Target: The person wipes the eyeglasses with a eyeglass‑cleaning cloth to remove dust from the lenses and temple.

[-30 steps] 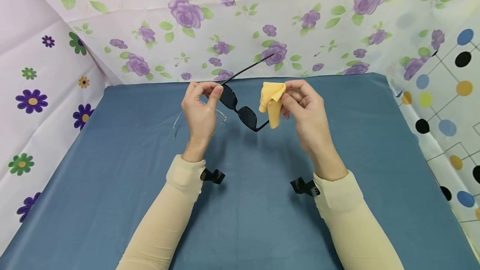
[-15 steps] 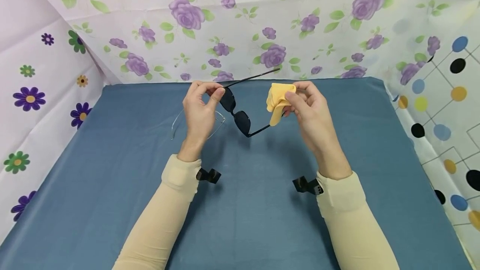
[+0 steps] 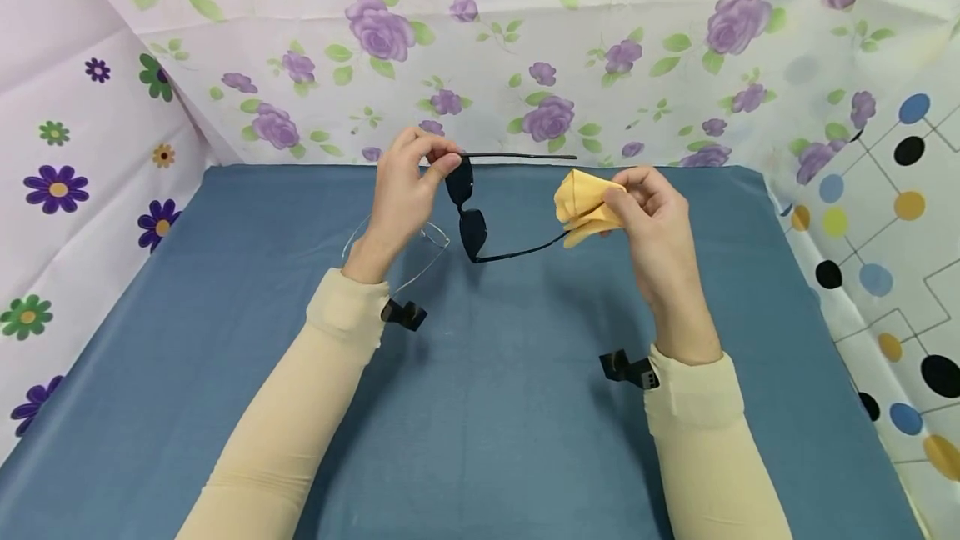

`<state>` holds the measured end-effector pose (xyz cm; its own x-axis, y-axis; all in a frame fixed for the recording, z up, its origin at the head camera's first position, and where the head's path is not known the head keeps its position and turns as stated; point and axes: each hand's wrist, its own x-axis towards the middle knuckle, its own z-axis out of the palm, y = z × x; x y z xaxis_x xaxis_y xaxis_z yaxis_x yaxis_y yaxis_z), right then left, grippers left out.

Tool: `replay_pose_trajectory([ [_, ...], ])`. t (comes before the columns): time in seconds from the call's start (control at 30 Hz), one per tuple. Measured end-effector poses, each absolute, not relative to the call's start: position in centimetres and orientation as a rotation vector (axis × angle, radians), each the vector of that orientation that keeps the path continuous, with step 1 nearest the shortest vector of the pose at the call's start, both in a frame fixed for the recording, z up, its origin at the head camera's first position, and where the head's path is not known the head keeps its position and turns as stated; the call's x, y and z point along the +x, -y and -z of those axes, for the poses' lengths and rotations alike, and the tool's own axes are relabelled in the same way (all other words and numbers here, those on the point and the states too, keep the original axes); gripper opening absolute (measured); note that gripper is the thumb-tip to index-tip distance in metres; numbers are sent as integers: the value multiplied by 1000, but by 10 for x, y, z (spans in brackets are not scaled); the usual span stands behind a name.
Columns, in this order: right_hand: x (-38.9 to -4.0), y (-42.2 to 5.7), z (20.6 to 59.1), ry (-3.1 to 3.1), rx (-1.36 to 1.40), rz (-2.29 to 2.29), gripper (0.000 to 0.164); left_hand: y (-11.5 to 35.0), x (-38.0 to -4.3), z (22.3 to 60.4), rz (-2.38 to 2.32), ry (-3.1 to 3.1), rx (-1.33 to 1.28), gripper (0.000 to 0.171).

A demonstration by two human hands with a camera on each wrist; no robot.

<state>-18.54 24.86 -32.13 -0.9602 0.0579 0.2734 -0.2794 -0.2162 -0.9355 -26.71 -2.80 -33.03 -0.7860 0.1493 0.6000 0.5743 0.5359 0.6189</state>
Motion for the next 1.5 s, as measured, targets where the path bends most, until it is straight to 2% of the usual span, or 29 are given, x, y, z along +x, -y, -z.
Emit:
replay_pose_trajectory([
  [0.3, -189, -252, 325, 1898, 181, -2050, 17, 32, -291, 319, 1042, 2467, -674, 17],
  [0.63, -192, -257, 328, 2240, 67, -1525, 26, 25, -320, 306, 556, 2645, -1010, 20],
  [1.07, -186, -245, 322, 2249, 205, -1353, 23, -10, -347, 303, 237, 2680, -1405, 18],
  [1.5, -185, -227, 330, 2316, 455, -1235, 14, -43, -359, 318, 30, 2756, -1497, 20],
])
